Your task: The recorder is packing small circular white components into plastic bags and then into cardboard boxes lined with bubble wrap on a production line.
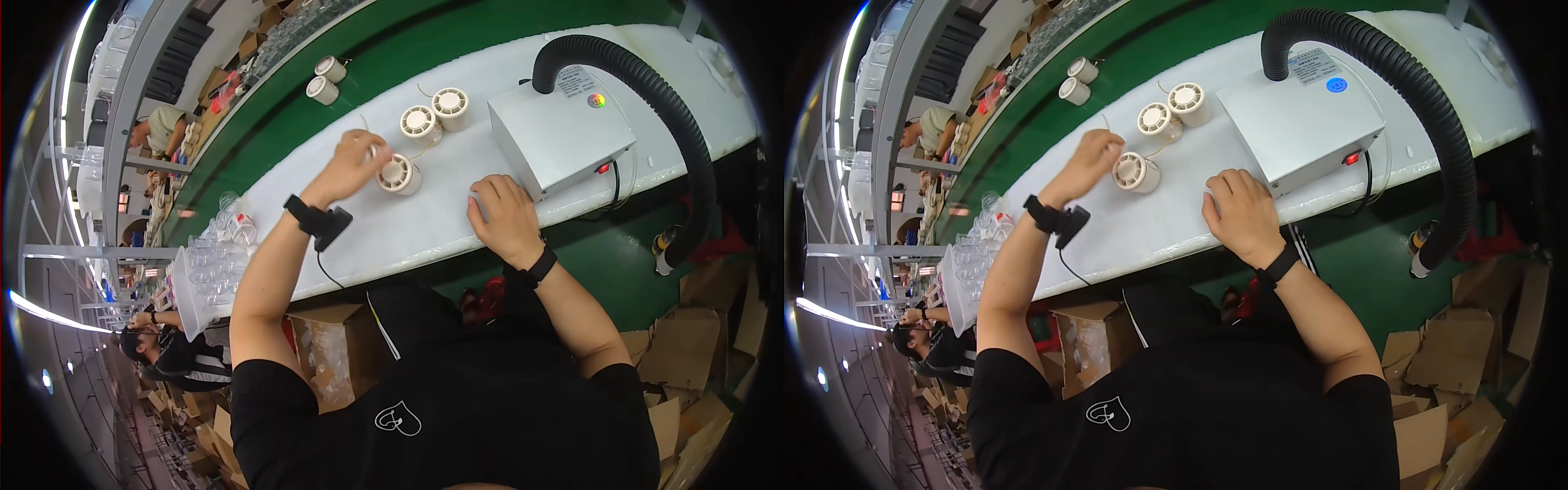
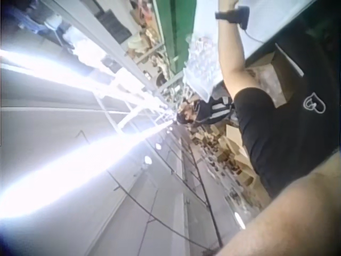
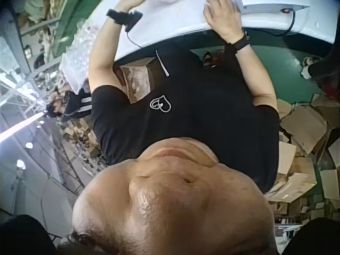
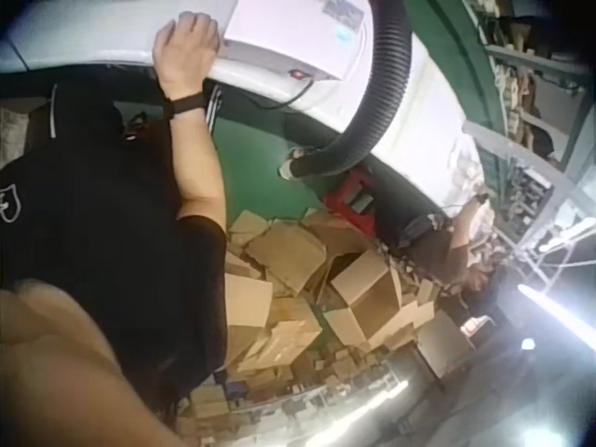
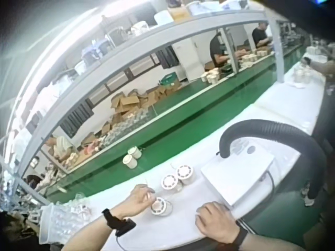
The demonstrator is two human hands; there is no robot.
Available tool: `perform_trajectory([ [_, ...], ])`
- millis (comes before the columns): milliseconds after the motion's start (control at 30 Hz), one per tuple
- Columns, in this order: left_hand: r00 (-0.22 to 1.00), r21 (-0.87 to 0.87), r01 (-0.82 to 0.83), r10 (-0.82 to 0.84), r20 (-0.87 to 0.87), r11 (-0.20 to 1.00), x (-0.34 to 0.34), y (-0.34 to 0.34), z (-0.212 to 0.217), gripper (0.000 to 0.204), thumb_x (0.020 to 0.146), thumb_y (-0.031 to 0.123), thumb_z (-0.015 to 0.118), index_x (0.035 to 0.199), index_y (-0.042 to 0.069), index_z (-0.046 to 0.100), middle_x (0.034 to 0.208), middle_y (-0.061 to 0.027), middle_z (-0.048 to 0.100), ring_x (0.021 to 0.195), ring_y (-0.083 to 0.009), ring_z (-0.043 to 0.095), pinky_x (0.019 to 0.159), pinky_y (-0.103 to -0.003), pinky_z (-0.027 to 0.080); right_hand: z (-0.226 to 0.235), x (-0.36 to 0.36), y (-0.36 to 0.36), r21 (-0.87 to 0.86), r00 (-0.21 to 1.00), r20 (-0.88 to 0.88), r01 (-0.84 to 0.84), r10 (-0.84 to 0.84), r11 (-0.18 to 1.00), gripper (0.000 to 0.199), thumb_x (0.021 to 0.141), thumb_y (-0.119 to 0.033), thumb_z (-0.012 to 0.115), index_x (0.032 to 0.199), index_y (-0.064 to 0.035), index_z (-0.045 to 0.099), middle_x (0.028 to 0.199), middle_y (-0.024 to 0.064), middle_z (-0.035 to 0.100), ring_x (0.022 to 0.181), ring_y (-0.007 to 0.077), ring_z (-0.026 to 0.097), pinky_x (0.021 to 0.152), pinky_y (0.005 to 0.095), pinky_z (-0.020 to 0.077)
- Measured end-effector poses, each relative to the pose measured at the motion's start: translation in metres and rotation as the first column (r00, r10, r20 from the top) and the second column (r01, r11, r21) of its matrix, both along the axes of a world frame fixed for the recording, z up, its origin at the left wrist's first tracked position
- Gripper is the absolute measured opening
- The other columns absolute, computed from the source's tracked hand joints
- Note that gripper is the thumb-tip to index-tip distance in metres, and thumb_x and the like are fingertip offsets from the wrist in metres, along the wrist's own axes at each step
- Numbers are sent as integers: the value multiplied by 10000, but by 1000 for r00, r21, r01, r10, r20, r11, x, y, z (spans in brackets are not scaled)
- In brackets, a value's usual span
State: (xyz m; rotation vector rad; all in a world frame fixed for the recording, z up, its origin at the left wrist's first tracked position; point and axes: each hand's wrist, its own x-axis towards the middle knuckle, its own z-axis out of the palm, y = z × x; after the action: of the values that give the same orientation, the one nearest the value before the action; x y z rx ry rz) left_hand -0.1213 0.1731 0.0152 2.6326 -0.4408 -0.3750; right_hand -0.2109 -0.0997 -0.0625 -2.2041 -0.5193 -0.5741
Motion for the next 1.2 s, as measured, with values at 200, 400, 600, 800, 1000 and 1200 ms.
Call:
perform_trajectory([
  [200,991,178,47,-68,114,983,-23,-30,10,612,597,495,777,1024,85,623,1352,-311,265,1210,-490,296,995,-501,336,3,3,0,17,1000,-9,-11,12,1000,146,743,-79,626,871,-52,561,853,73,548,783,254,552,670,351,467],
  [400,961,269,271,-242,-134,924,15,-20,34,521,596,371,785,994,69,636,1348,-246,338,1223,-428,345,1016,-451,321,4,5,-4,34,994,-106,-19,22,999,153,742,-83,629,875,-47,564,863,68,543,767,245,545,666,338,465],
  [600,981,384,145,-184,67,912,160,7,48,535,607,470,756,955,71,677,1278,-249,425,1191,-378,410,967,-439,378,-1,7,-6,-58,995,-94,-50,45,997,174,739,-95,639,883,-42,557,864,67,525,748,233,530,664,332,465],
  [800,955,223,-175,220,-198,959,275,-35,-5,782,639,678,646,1133,73,622,1246,-233,510,1216,-341,428,956,-402,388,6,14,-14,-147,996,-72,-71,61,987,188,732,-105,650,883,-42,557,870,71,521,756,243,527,670,333,465],
  [1000,977,92,-133,114,182,987,264,43,-9,786,731,655,601,1246,66,527,1231,-180,543,1159,-289,496,960,-347,385,1,12,-4,-12,987,-140,-76,73,997,191,734,-100,648,899,-46,567,904,81,549,788,262,547,682,355,468],
  [1200,994,173,-48,65,-93,984,118,93,81,693,821,516,608,1314,55,453,1286,-133,509,1214,-246,451,999,-325,354,0,6,-2,-45,998,-63,-24,21,999,165,746,-78,634,899,-48,578,903,88,571,818,276,559,693,370,468],
])
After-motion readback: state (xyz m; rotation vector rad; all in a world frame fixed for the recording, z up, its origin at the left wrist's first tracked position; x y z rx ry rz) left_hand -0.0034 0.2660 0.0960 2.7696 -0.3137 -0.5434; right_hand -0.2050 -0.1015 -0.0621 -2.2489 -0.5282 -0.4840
